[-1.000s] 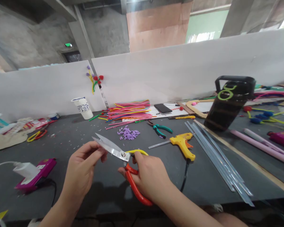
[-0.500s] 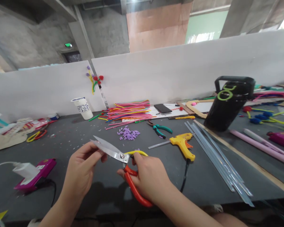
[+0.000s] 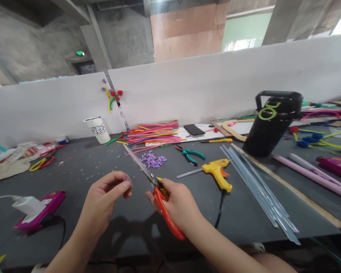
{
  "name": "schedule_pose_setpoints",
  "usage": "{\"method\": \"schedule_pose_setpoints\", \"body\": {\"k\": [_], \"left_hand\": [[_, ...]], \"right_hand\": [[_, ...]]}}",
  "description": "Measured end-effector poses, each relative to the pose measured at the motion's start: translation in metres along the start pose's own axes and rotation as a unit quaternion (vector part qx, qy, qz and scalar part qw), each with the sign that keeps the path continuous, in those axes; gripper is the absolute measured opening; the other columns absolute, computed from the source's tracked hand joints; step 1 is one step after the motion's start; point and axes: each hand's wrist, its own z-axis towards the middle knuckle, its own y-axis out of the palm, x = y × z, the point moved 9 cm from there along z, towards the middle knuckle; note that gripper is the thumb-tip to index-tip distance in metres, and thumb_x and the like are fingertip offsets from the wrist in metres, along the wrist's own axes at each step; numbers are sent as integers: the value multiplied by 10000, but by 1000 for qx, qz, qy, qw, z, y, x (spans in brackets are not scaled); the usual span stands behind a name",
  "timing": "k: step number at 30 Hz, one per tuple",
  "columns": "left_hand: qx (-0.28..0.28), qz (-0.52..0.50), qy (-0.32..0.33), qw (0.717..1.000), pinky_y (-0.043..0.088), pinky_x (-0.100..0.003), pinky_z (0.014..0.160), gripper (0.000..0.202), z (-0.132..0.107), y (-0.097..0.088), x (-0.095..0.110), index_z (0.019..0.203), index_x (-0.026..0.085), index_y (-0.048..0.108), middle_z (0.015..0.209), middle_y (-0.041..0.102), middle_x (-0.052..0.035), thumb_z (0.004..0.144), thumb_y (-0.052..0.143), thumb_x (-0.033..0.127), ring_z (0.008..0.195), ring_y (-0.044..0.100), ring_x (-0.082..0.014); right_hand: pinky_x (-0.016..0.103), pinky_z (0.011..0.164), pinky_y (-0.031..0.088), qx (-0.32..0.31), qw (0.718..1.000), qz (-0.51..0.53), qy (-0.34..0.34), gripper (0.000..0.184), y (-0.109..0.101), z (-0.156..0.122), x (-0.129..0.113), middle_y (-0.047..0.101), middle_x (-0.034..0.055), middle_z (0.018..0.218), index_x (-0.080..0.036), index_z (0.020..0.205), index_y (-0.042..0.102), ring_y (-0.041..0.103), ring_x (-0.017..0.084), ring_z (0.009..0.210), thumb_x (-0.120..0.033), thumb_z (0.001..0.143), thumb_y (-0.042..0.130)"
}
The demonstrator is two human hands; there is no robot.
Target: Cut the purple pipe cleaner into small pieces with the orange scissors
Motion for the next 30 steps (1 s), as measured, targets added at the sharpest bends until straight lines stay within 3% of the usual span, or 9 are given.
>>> {"method": "schedule_pose_setpoints", "body": {"k": [3, 6, 9, 13, 18, 23, 26, 30], "left_hand": [[-68, 74, -31, 994, 399, -209, 507, 46, -1, 18, -9, 625, 165, 580, 508, 535, 34, 663, 588, 188, 493, 502, -104], [-127, 120, -39, 984, 383, -210, 498, 61, -4, 34, -18, 610, 167, 574, 500, 521, 36, 670, 569, 178, 487, 487, -103], [-148, 132, -44, 979, 375, -216, 496, 54, -7, 41, -23, 615, 163, 577, 513, 524, 32, 668, 564, 165, 489, 482, -105], [-165, 40, -98, 981, 380, -221, 500, 42, -10, 47, -29, 644, 144, 604, 513, 546, 21, 659, 590, 180, 480, 493, -103], [-206, -131, -197, 950, 386, -205, 482, 195, -19, 62, -39, 655, 120, 615, 588, 593, -26, 742, 551, 283, 484, 526, -92], [-210, -114, -196, 951, 389, -203, 482, 55, -18, 61, -41, 629, 126, 607, 560, 587, -12, 660, 620, 169, 469, 520, -90], [-197, -119, -189, 954, 396, -209, 488, 83, -16, 58, -38, 654, 122, 622, 600, 592, -24, 683, 599, 196, 493, 530, -99], [-206, -156, -207, 944, 394, -195, 485, 115, -17, 60, -39, 671, 116, 622, 610, 605, -36, 710, 593, 219, 491, 529, -88]], "right_hand": [[179, 368, 310, -20, 981, 178, 69, 154, 4, 1, 5, 401, -71, 468, -189, 644, 462, 377, 65, 362, -326, 699, 507], [164, 335, 302, -46, 967, 237, 82, 136, 8, 3, 3, 397, -85, 425, -179, 676, 488, 375, 56, 329, -312, 682, 517], [155, 324, 316, -73, 964, 243, 82, 104, 12, 5, 4, 396, -90, 432, -177, 652, 482, 377, 48, 330, -271, 658, 524], [142, 306, 307, -80, 963, 241, 89, 63, 13, 5, 4, 399, -96, 444, -179, 635, 463, 370, 36, 317, -227, 651, 500], [135, 303, 296, -90, 958, 255, 94, 66, 11, 4, -3, 472, -81, 444, -174, 651, 456, 391, 37, 319, -233, 662, 483], [158, 345, 315, -95, 943, 317, 46, 92, 9, 5, -2, 404, -96, 400, -181, 674, 439, 368, 46, 330, -264, 712, 451], [173, 369, 329, -107, 940, 324, 19, 103, 7, 6, -2, 389, -94, 395, -183, 664, 433, 375, 53, 345, -261, 731, 439], [173, 351, 311, -131, 942, 308, 35, 116, 11, 6, -5, 435, -86, 429, -181, 688, 438, 387, 54, 344, -288, 706, 477]]}}
